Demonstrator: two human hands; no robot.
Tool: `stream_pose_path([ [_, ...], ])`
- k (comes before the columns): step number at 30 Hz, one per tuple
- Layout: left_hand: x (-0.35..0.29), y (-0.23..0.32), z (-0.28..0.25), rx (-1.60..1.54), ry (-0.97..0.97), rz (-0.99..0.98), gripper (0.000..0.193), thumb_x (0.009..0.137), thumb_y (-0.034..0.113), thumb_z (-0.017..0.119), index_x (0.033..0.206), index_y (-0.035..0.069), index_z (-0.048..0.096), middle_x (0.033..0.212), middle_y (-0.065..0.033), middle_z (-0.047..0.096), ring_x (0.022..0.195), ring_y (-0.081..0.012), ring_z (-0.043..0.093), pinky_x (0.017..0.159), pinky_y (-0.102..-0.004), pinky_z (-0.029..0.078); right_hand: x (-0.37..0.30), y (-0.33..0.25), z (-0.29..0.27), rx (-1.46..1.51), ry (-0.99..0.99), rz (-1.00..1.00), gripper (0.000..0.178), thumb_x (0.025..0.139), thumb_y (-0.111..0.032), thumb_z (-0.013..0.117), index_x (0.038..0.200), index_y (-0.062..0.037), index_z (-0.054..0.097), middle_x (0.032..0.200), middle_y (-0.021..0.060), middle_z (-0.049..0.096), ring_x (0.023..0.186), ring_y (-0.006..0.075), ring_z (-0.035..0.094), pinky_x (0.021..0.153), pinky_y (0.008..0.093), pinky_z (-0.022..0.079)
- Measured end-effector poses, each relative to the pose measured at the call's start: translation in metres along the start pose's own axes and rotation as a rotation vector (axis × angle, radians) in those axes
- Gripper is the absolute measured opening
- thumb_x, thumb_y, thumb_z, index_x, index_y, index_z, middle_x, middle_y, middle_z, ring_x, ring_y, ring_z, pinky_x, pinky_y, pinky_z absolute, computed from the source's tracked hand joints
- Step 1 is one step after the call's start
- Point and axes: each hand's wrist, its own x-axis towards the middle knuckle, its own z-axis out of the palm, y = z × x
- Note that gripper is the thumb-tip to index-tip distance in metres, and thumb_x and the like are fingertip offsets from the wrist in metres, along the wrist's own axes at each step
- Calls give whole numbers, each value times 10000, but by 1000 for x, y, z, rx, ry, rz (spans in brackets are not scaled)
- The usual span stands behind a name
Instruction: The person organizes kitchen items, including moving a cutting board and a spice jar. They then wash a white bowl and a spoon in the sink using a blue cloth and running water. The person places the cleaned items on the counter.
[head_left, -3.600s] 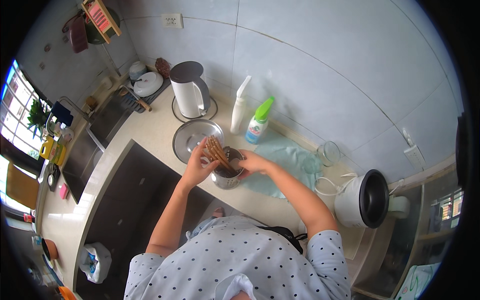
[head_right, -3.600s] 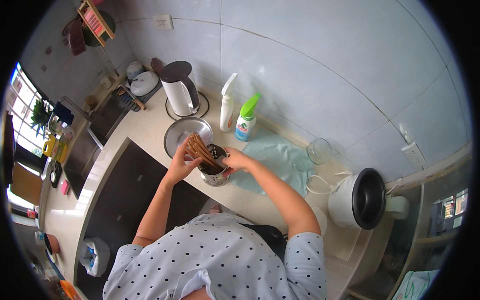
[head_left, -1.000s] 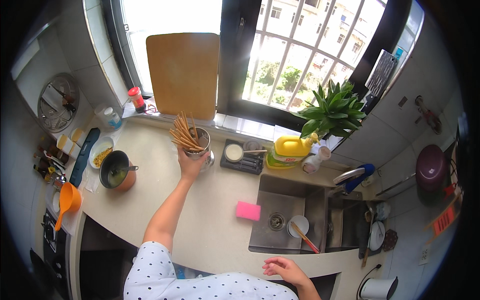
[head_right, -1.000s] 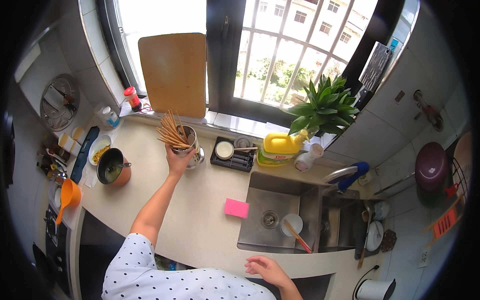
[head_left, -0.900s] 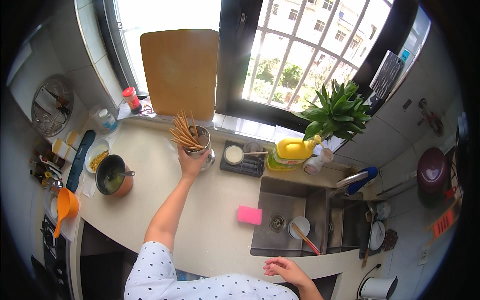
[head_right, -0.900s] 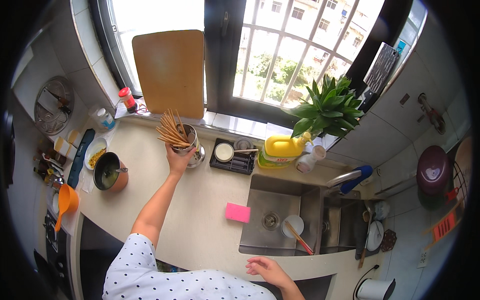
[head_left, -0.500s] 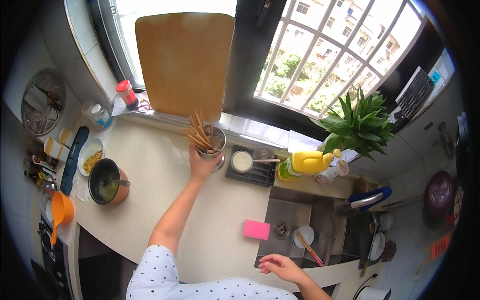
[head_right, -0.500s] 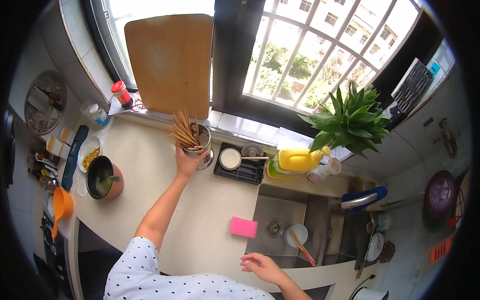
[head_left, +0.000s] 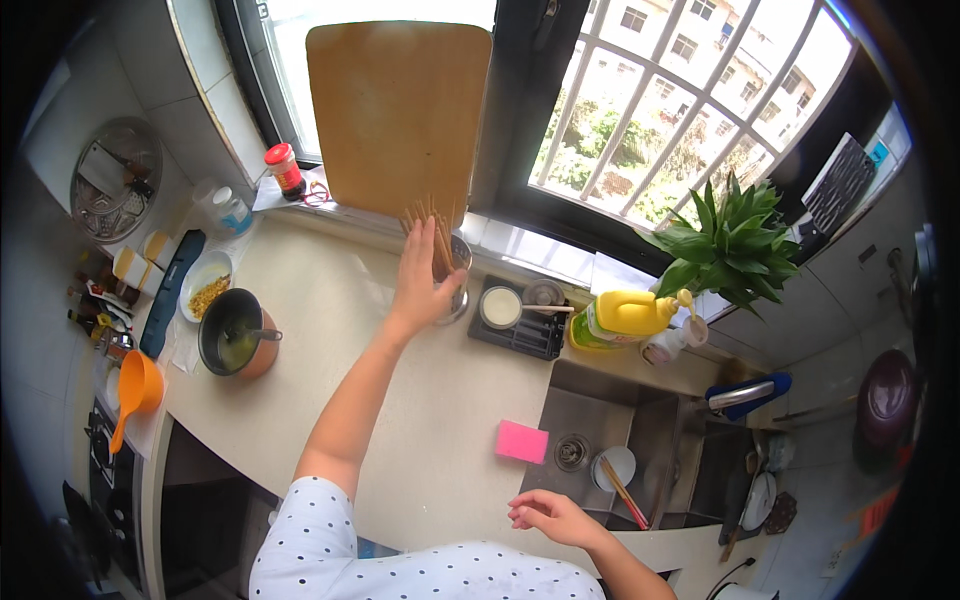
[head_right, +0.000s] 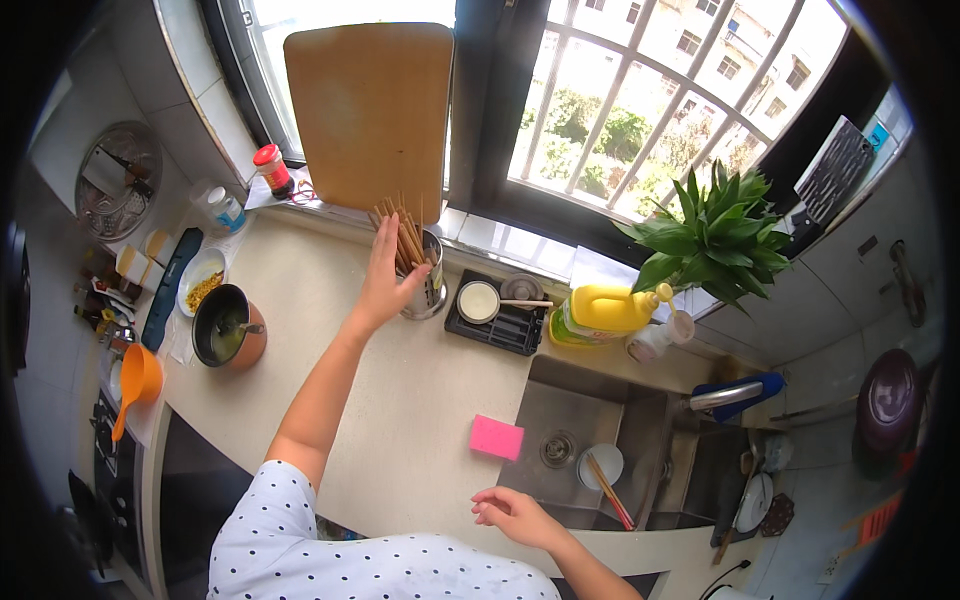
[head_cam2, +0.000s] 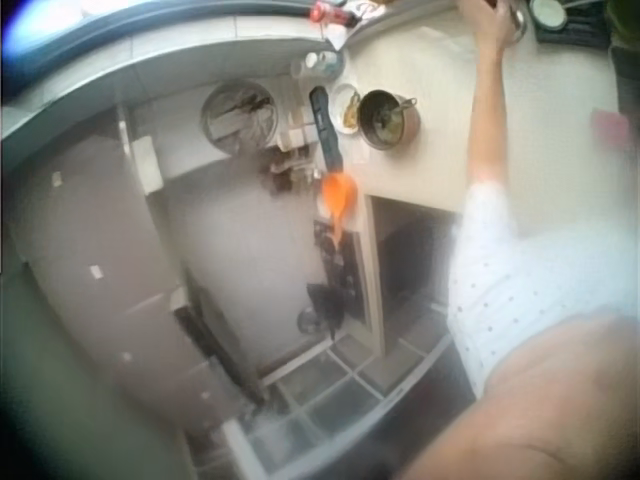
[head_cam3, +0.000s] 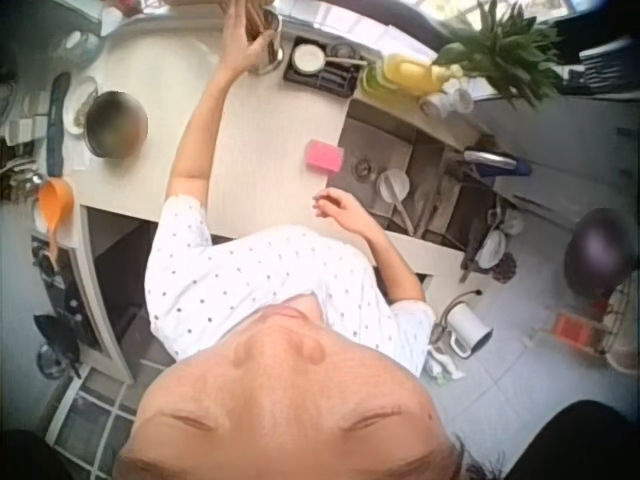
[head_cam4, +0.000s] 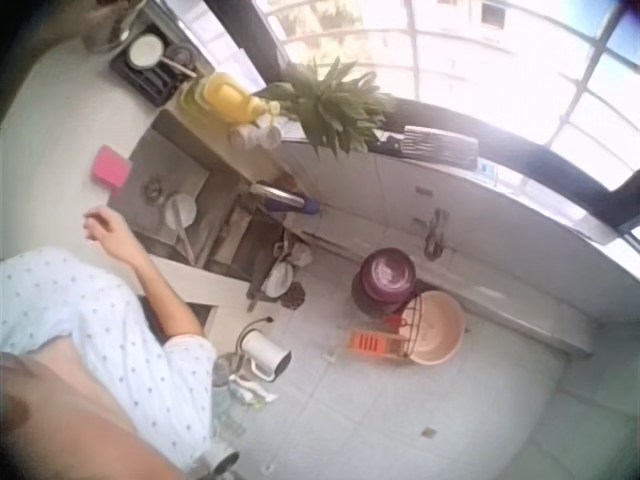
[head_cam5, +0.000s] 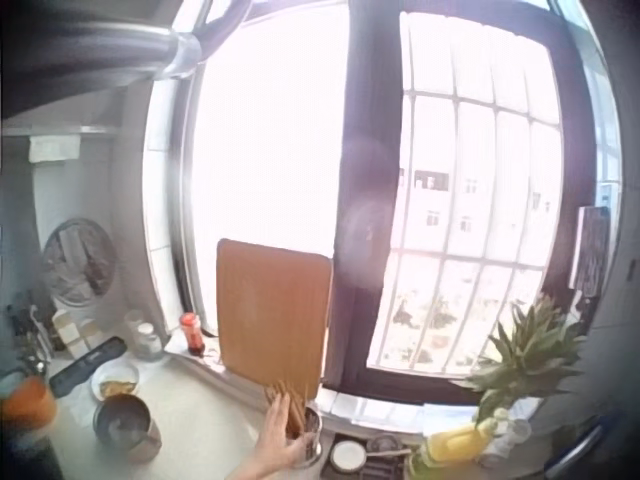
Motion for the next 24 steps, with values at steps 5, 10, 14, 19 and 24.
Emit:
stream_pose_path([
  [5,-20,5,-19,-56,51,-144,691,723,45,626,1335,28,304,1334,-201,355,1223,-341,352,1010,-380,300,-21,13,-12,15,-29,-80,257,913,-142,475,1090,42,509,991,110,600,875,149,603,792,279,485],
  [10,-68,4,-50,114,-32,-367,526,729,34,604,1230,23,444,1224,-171,469,1011,-289,516,878,-346,428,-39,31,-13,-12,-114,-101,243,906,-151,492,1070,24,529,954,87,607,837,131,596,770,272,489],
  [14,-79,-2,-50,172,-222,-359,487,755,60,588,1223,36,454,1211,-180,473,996,-301,525,861,-344,440,-39,43,-7,-22,-179,-79,246,904,-151,487,1080,16,525,947,81,600,839,128,588,770,272,490],
  [19,-67,-18,-9,406,-176,-166,498,792,148,591,1263,132,430,1265,-234,403,1123,-406,445,915,-433,406,-33,45,0,-46,-223,-105,260,896,-130,475,1108,16,511,980,93,592,861,140,589,793,280,488],
  [24,-53,-32,-1,351,-174,-215,454,802,160,588,1229,128,438,1188,-205,471,1023,-385,507,828,-429,447,-23,1,-1,-283,-131,-45,269,890,-144,479,1106,11,524,992,96,606,856,133,601,780,269,478],
])
